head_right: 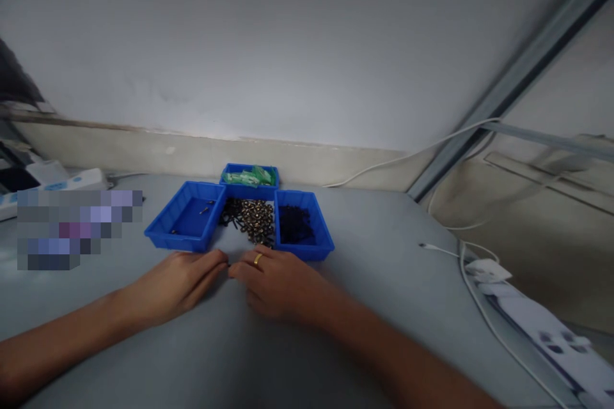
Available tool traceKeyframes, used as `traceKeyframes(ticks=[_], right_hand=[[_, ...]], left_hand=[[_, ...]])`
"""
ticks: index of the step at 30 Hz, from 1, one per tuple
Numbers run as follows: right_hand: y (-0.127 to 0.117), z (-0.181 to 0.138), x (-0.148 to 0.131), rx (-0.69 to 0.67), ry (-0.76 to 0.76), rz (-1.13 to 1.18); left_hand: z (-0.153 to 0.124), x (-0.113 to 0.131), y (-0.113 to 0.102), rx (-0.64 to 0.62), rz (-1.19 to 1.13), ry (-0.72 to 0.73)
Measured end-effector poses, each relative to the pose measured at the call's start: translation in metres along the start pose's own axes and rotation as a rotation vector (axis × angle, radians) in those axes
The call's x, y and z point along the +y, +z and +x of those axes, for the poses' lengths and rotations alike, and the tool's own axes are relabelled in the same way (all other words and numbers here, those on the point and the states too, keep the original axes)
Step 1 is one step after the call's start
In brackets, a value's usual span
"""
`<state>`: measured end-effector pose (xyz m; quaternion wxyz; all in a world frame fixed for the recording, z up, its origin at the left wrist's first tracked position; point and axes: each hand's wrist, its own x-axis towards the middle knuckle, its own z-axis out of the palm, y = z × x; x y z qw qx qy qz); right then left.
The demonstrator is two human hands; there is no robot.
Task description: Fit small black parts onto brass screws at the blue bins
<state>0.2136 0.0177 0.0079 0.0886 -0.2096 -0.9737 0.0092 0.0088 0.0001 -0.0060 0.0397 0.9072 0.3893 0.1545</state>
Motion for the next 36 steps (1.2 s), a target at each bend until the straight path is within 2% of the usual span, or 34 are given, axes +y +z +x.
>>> traceKeyframes(ticks=[3, 5, 11, 14, 16, 19, 23, 29, 36], right_hand=[[-0.005, 0.000, 0.000, 0.038, -0.067, -0.069], [-0.009, -0.001, 0.004, 0.078, -0.026, -0.136], [-0.017, -0.016, 0.042, 0.182, 0.457, -0.398], [-0.020, -0.021, 0.055, 0.161, 0.558, -0.462], [-0.021, -0.016, 0.053, 0.144, 0.519, -0.473], [-0.018, 0.005, 0.037, 0.096, 0.354, -0.435], [0.000, 0.044, 0.020, -0.020, 0.166, -0.366], [0.020, 0.083, 0.030, -0.028, 0.140, -0.442], [0.022, 0.092, 0.034, -0.050, 0.124, -0.442]], left_hand=[[0.000, 0.000, -0.001, -0.018, -0.015, -0.011], [0.001, 0.000, -0.001, -0.016, -0.001, -0.028], [0.002, 0.000, -0.002, -0.111, 0.120, 0.004], [0.002, 0.001, 0.000, -0.128, 0.151, 0.037], [0.001, 0.001, 0.001, -0.111, 0.169, 0.051], [0.000, 0.001, 0.004, -0.097, 0.186, 0.065], [-0.001, -0.001, 0.009, -0.105, 0.200, 0.077], [-0.001, -0.003, 0.009, -0.104, 0.199, 0.096], [0.000, -0.003, 0.007, -0.137, 0.166, 0.095]])
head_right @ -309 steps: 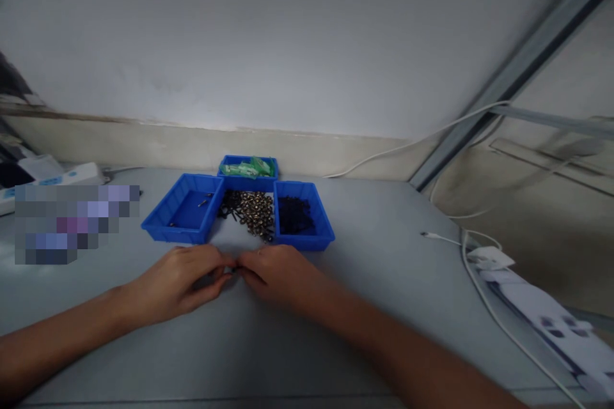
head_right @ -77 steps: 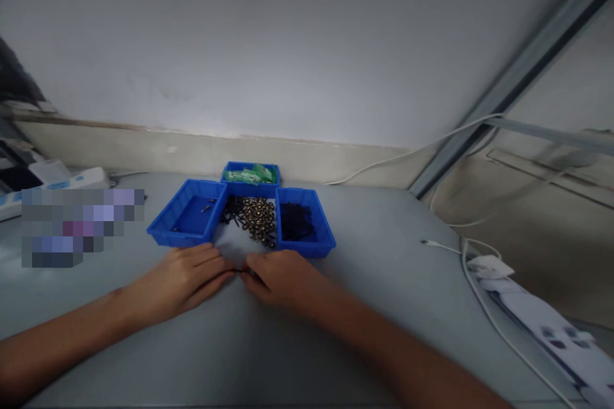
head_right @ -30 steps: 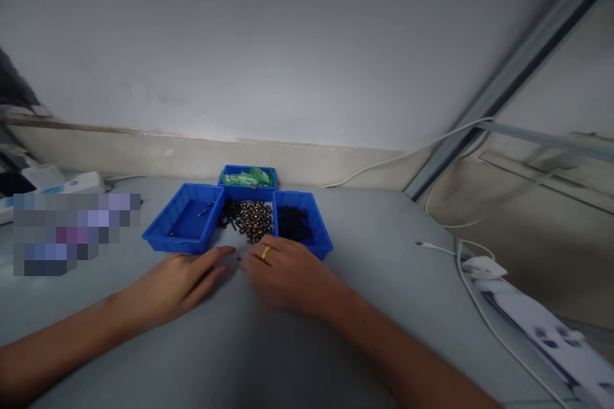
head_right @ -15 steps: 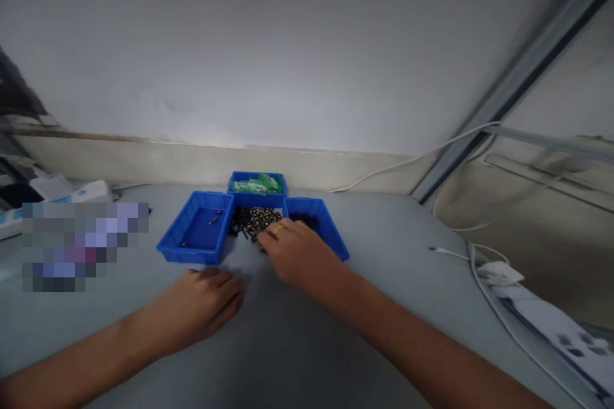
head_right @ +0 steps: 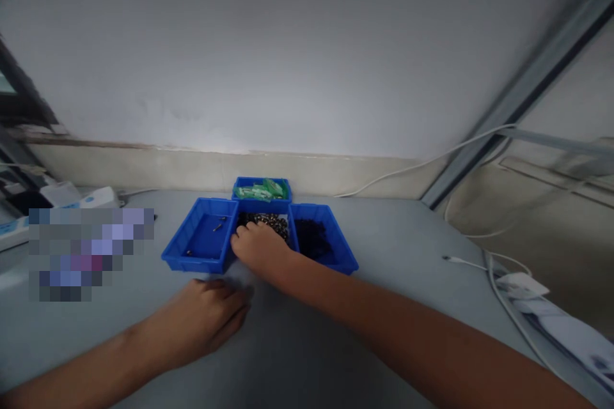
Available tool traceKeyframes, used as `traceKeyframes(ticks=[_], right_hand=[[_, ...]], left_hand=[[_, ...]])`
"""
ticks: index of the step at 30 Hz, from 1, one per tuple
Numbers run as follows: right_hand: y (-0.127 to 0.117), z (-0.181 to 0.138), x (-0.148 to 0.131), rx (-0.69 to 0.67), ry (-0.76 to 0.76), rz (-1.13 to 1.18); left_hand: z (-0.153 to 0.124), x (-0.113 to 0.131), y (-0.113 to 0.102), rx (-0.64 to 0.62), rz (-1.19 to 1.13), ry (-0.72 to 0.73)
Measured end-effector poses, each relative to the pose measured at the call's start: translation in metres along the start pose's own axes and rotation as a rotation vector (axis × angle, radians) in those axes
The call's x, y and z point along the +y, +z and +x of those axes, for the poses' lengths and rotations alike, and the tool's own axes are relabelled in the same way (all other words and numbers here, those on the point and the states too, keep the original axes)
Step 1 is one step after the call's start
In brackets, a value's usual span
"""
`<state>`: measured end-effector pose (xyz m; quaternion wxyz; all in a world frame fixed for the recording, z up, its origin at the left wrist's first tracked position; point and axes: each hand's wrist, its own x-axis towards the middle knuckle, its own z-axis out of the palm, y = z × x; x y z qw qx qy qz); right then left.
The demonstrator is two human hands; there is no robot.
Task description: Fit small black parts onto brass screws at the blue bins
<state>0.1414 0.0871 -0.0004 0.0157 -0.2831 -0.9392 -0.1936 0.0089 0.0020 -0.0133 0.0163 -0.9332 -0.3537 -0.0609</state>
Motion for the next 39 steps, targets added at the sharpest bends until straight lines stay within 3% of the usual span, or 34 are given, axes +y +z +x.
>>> traceKeyframes(ticks=[7, 13, 16, 19, 25, 32, 39], right_hand=[[-0.001, 0.003, 0.002, -0.030, 0.041, 0.047], [-0.036, -0.022, 0.006, 0.000, 0.067, 0.143], [-0.051, -0.046, 0.002, -0.043, 0.128, 0.434], [-0.049, -0.070, -0.003, -0.078, 0.168, 0.748], [-0.028, -0.090, -0.012, -0.101, 0.290, 1.057], [-0.027, -0.091, -0.009, -0.135, 0.317, 1.155], [-0.023, -0.092, -0.011, -0.109, 0.247, 0.994]], left_hand=[[0.001, 0.000, -0.001, -0.011, 0.014, 0.007], [0.000, 0.000, 0.001, -0.028, 0.007, -0.027], [0.001, 0.000, -0.002, -0.045, -0.044, -0.143], [0.002, 0.001, -0.007, -0.032, -0.094, -0.229], [0.003, 0.002, -0.009, -0.046, -0.132, -0.087], [0.002, -0.002, -0.008, -0.045, -0.117, -0.032], [0.001, -0.003, -0.007, -0.019, -0.120, -0.048]])
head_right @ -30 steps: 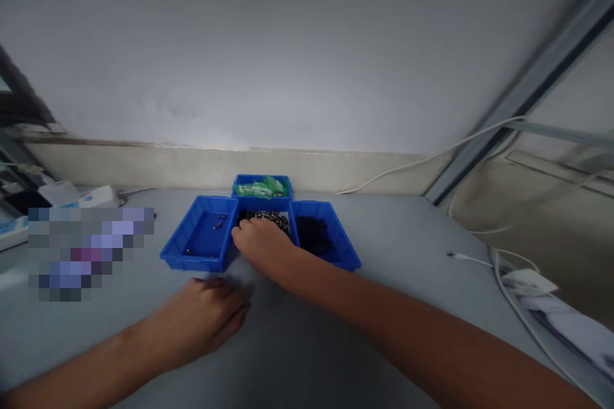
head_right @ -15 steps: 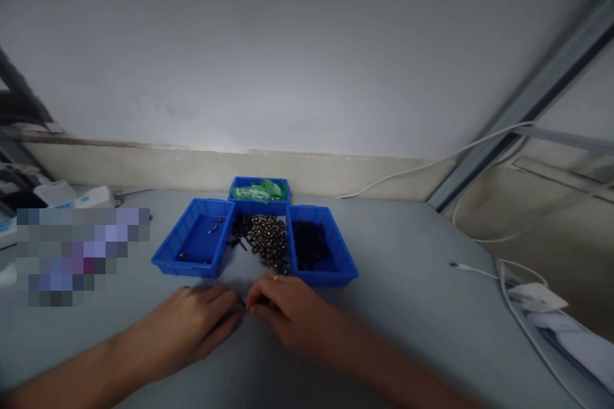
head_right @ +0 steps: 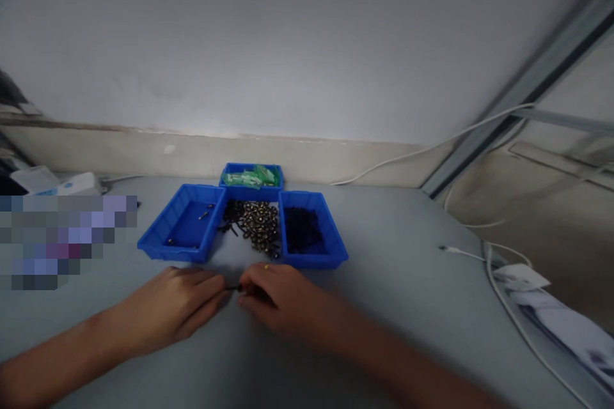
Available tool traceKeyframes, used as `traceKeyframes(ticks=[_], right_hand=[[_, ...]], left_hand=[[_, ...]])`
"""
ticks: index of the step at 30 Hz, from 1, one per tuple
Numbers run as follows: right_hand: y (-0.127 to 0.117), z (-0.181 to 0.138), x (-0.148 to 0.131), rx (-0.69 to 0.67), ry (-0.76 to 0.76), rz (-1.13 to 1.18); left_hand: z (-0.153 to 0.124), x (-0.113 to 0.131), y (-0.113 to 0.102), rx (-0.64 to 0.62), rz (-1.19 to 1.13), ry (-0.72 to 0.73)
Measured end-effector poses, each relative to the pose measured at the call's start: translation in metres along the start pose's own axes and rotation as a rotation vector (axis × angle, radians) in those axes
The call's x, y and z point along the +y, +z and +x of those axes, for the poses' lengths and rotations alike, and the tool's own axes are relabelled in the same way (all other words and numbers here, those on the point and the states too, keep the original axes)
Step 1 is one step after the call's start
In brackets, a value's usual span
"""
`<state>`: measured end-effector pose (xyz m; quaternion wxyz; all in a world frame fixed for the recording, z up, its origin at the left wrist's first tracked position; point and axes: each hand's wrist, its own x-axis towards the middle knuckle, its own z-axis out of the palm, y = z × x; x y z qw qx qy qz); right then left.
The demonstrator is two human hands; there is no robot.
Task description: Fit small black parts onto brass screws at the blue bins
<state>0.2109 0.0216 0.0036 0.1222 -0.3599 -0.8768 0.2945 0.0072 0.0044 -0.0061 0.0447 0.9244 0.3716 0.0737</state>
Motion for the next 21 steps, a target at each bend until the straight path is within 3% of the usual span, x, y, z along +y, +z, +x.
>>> traceKeyframes(ticks=[11, 21], right_hand=[[0.0009, -0.0011, 0.0011, 0.012, -0.064, -0.117], [0.0008, -0.0031, 0.0009, -0.060, -0.083, -0.230]], left_hand=[[0.0015, 0.0032, 0.0015, 0.032, -0.028, 0.060], [0.0001, 0.0038, 0.0000, 0.008, -0.017, 0.080]])
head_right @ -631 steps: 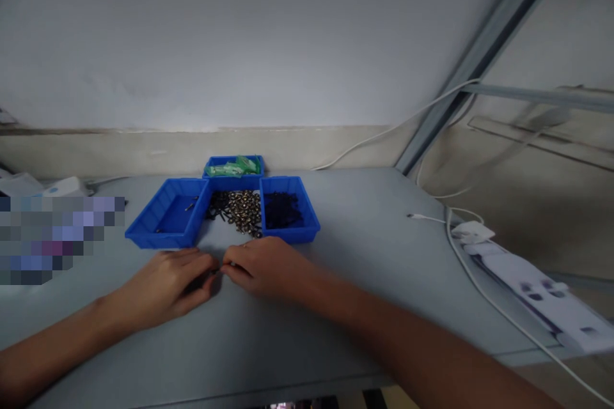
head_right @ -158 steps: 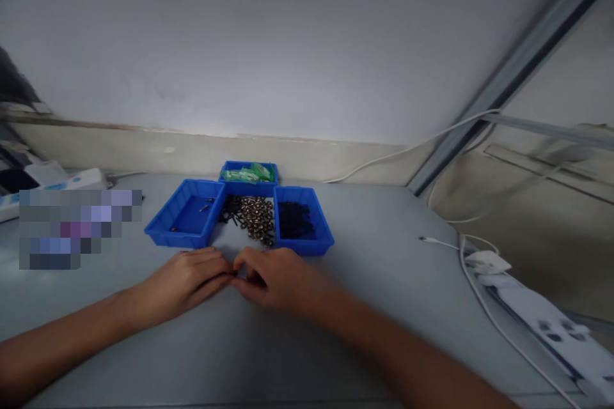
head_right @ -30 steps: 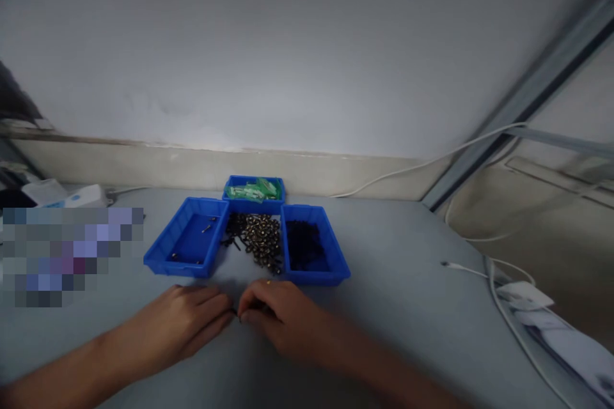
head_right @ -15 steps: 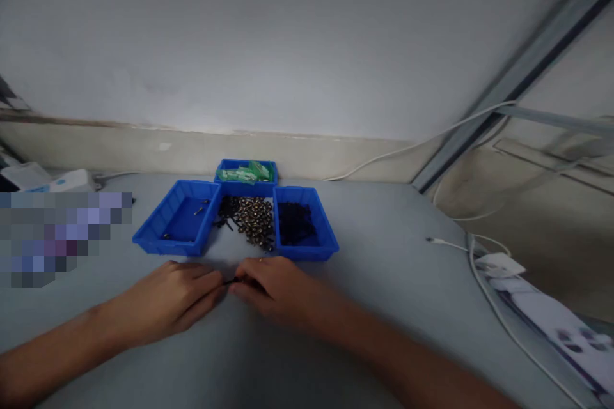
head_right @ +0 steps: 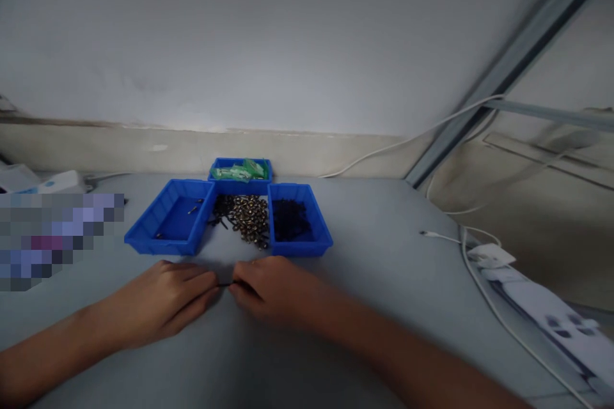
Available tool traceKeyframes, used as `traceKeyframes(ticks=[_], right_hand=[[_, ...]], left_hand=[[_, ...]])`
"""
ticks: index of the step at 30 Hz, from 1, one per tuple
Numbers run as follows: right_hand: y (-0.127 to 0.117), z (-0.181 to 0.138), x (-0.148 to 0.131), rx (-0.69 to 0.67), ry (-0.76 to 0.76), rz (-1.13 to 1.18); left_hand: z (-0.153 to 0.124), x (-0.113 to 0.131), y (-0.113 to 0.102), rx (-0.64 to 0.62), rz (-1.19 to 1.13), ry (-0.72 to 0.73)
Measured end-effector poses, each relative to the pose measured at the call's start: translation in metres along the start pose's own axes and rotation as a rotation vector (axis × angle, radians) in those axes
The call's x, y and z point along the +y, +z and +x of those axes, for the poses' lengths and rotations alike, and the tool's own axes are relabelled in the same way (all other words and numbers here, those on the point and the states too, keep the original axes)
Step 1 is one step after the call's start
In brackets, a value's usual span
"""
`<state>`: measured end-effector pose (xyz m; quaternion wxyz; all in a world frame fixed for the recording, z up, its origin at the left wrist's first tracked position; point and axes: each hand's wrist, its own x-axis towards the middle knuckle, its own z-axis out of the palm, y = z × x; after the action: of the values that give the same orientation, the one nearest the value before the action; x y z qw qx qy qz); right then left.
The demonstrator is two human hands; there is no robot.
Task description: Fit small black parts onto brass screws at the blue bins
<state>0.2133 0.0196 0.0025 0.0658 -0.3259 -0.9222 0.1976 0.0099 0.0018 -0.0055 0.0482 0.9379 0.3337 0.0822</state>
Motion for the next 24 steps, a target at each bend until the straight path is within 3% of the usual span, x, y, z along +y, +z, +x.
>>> traceKeyframes(ticks=[18, 24], right_hand=[[-0.0010, 0.0015, -0.0031, 0.008, -0.032, -0.107], [-0.0018, 0.0005, -0.0048, 0.010, -0.003, -0.076]], left_hand=[[-0.0004, 0.0020, 0.0032, 0.078, 0.019, 0.011], [-0.0015, 0.0005, 0.0056, 0.159, -0.031, 0.016]])
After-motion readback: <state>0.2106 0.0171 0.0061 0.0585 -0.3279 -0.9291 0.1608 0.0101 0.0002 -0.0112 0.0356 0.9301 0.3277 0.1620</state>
